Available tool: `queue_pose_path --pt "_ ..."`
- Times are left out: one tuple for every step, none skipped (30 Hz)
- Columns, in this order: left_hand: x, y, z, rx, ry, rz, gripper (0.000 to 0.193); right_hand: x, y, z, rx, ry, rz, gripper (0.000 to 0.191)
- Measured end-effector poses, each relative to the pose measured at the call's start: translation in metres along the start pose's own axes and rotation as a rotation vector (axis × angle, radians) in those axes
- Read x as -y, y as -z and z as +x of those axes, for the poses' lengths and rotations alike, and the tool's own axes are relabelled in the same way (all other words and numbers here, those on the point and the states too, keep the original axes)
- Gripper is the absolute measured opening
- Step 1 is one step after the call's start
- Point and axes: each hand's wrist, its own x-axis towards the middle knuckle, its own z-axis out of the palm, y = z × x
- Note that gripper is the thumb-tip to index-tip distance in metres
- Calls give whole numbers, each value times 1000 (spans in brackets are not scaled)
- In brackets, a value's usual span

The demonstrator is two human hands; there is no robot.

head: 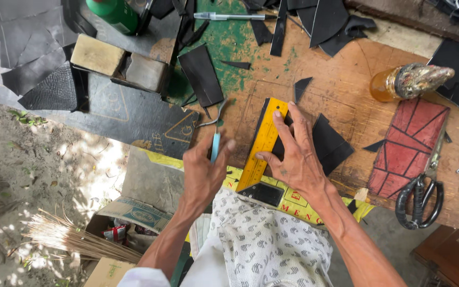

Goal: The person measures and marks black leather pieces using a ruler and utility knife, then cuts them with scissors. They repeatedly align, score, and trim the leather on a cluttered workbench.

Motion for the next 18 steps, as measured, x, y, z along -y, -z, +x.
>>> queue_pose_path --pt "2 1 -4 36 47 -37 32 -1 0 -1 8 -23 20 87" --pt "4 3 -12 75 99 -72 27 -1 -1 -2 20 -50 42 87" --pt "5 4 -18 111 147 -107 23 -1 -1 -3 15 -38 46 87" --pt "7 5 -24 112 190 -66 23 -2 -1 -3 7 -27 47 87" --pt "8 6 -31 117 237 -26 23 -2 -1 -4 3 -22 47 87" --pt "9 7 -37 121 284 12 23 -2 -1 -4 24 -48 40 88" --pt "11 7 -43 150 318 44 25 -2 -1 -4 46 -69 33 89" --pt "12 7 -47 178 353 78 27 -2 -2 -3 68 -89 29 90" --pt "15 7 -51 205 388 112 30 -2 -2 -3 73 -80 20 90" --pt "17 6 -55 250 373 35 29 -3 -2 -2 77 -72 11 89" --pt "19 4 -58 295 357 -42 29 -3 -2 -1 81 -65 2 89" --pt "22 2 -60 340 341 -119 29 -3 -3 0 70 -48 -2 89" --pt "24 -1 -61 368 372 -114 32 -2 -3 0 57 -33 -8 89" --pt "27 -6 -60 397 402 -110 35 -2 -3 1 43 -18 -15 90" --pt "29 -9 -60 427 432 -106 39 -2 -3 1 37 -8 -28 90" --pt "31 -12 -60 409 467 -136 36 -1 -3 1 30 4 -41 91" --pt "33 -16 -58 390 499 -165 34 -1 -3 2 21 18 -55 91" --pt "35 -17 -57 372 534 -194 32 -1 -3 2 18 15 -43 91"
